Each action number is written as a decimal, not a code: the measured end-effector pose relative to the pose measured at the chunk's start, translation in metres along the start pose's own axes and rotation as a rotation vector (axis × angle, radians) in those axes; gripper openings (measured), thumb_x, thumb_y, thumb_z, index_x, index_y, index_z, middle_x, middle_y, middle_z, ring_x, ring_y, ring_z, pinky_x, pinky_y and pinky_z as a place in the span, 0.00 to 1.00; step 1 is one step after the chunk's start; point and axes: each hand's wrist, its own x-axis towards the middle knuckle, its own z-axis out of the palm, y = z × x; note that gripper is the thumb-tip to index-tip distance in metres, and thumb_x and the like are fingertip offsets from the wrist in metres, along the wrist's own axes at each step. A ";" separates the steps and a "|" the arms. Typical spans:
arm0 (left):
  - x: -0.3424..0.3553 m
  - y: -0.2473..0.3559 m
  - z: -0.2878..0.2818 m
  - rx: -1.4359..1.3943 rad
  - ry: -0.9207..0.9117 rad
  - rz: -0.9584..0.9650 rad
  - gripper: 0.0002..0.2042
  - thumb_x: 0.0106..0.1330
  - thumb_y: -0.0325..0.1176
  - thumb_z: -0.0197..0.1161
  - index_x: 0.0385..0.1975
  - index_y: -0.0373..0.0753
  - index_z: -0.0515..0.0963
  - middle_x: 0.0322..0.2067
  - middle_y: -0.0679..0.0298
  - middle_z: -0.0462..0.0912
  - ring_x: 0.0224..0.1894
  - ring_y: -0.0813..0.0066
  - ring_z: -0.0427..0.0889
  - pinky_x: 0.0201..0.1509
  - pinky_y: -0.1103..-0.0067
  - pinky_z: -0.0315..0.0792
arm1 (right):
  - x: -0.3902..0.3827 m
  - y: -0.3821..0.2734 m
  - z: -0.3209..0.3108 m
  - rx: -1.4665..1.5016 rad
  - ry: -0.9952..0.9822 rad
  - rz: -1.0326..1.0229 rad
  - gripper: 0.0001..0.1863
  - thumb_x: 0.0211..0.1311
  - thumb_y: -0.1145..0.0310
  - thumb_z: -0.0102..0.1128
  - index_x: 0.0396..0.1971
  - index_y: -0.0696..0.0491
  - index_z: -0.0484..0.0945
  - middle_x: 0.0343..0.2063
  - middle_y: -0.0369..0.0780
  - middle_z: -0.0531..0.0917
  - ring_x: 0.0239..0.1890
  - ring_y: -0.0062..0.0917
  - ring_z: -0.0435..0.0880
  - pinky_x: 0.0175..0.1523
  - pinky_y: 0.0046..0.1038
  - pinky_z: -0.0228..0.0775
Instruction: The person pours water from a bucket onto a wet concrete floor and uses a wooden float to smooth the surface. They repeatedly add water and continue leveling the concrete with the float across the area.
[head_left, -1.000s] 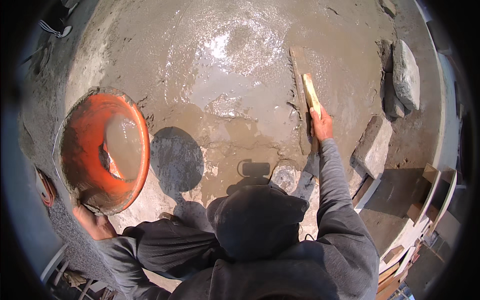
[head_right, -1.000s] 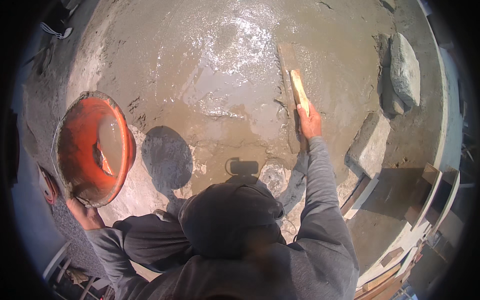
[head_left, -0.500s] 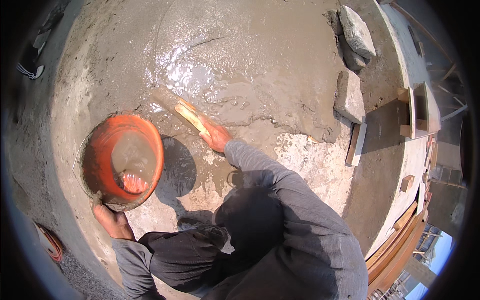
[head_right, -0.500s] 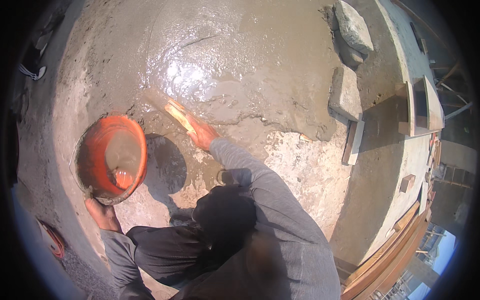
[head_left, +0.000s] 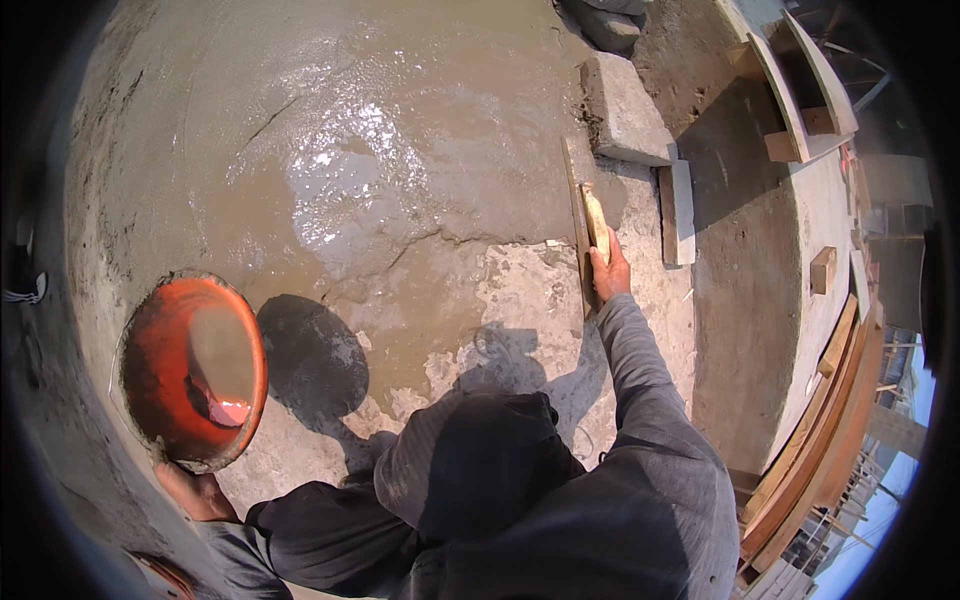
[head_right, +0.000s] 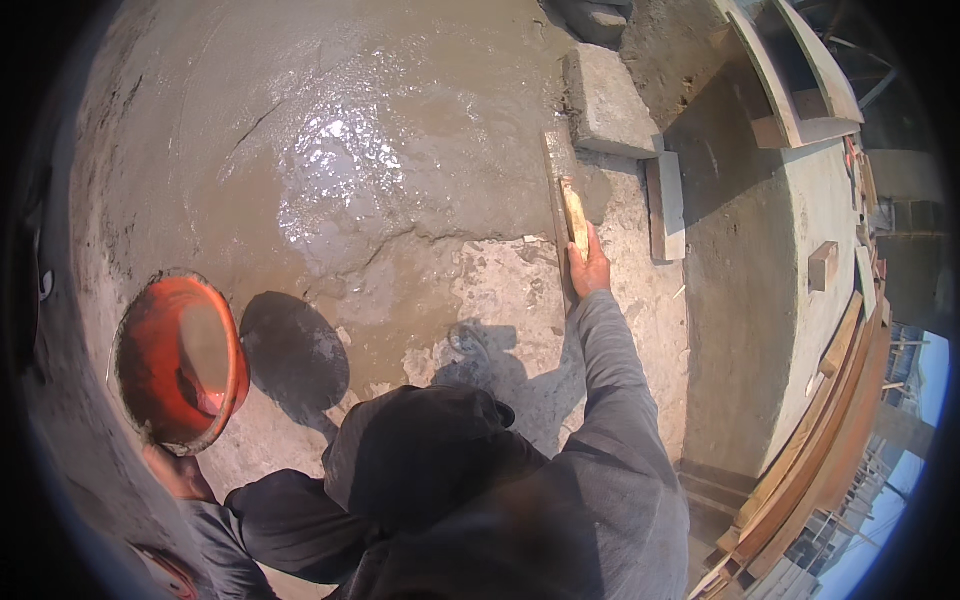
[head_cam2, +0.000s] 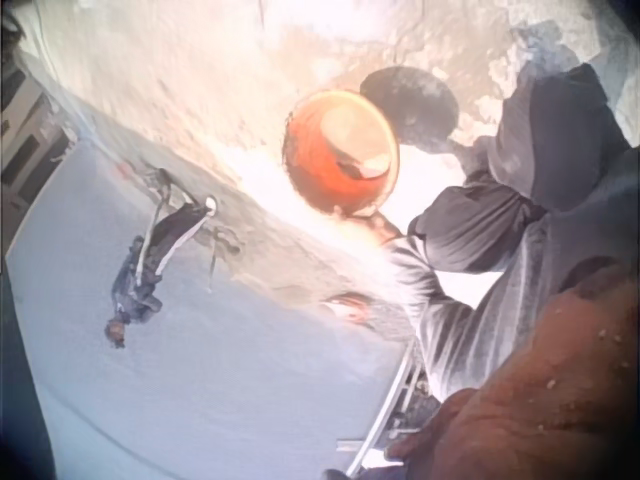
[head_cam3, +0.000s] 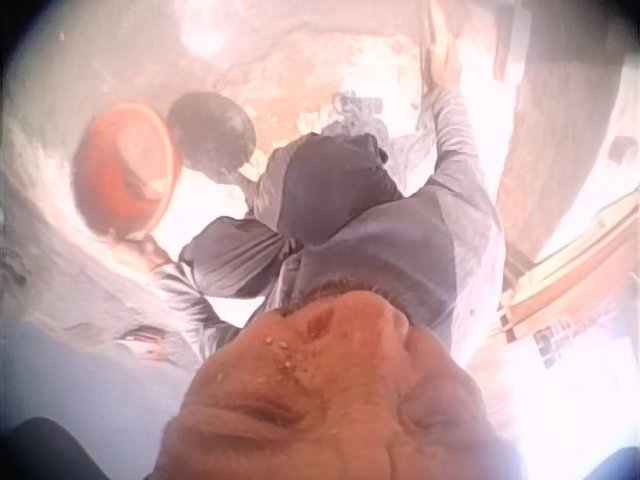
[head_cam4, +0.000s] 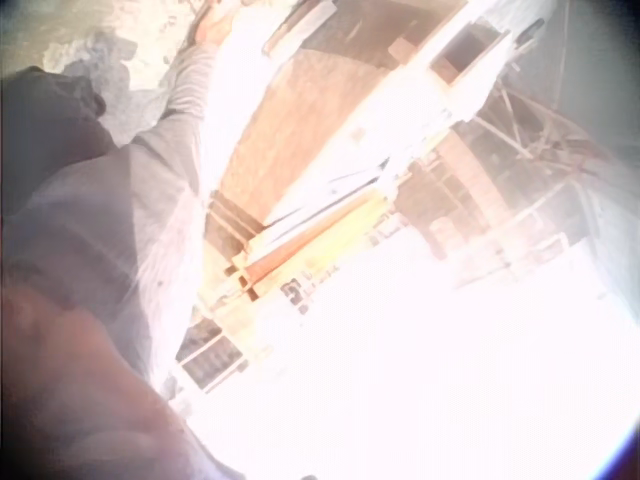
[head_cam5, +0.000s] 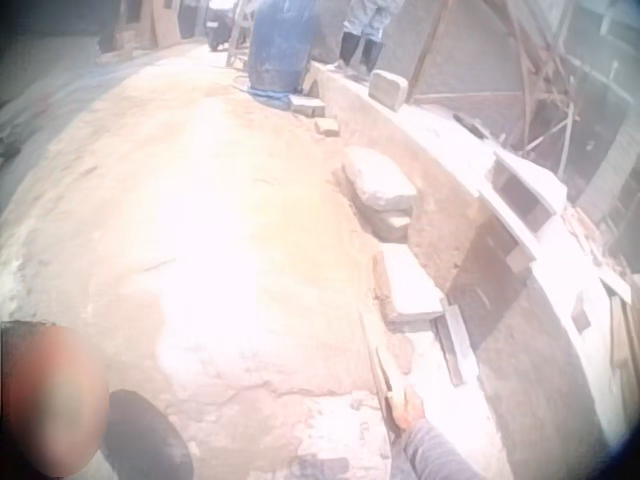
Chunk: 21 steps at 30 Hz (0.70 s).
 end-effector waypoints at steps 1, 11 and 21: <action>-0.005 0.001 0.004 0.003 0.003 0.000 0.20 0.71 0.36 0.52 0.58 0.32 0.72 0.56 0.58 0.77 0.56 0.65 0.77 0.61 0.70 0.71 | -0.018 0.016 -0.015 0.030 -0.040 0.069 0.31 0.68 0.68 0.57 0.70 0.49 0.61 0.59 0.46 0.76 0.59 0.32 0.77 0.62 0.28 0.66; -0.032 0.022 0.000 -0.095 0.027 0.151 0.18 0.69 0.33 0.52 0.56 0.32 0.73 0.54 0.55 0.79 0.55 0.60 0.79 0.61 0.66 0.72 | 0.044 -0.104 0.073 0.523 -0.069 0.405 0.28 0.73 0.60 0.52 0.69 0.47 0.61 0.25 0.33 0.74 0.12 0.13 0.66 0.13 0.21 0.63; -0.093 0.046 -0.113 -0.142 0.341 0.166 0.17 0.69 0.33 0.54 0.55 0.37 0.74 0.50 0.60 0.81 0.49 0.65 0.82 0.54 0.70 0.77 | 0.155 -0.350 0.331 0.454 -0.667 0.074 0.27 0.71 0.57 0.54 0.66 0.50 0.63 0.21 0.37 0.73 0.12 0.18 0.70 0.14 0.25 0.67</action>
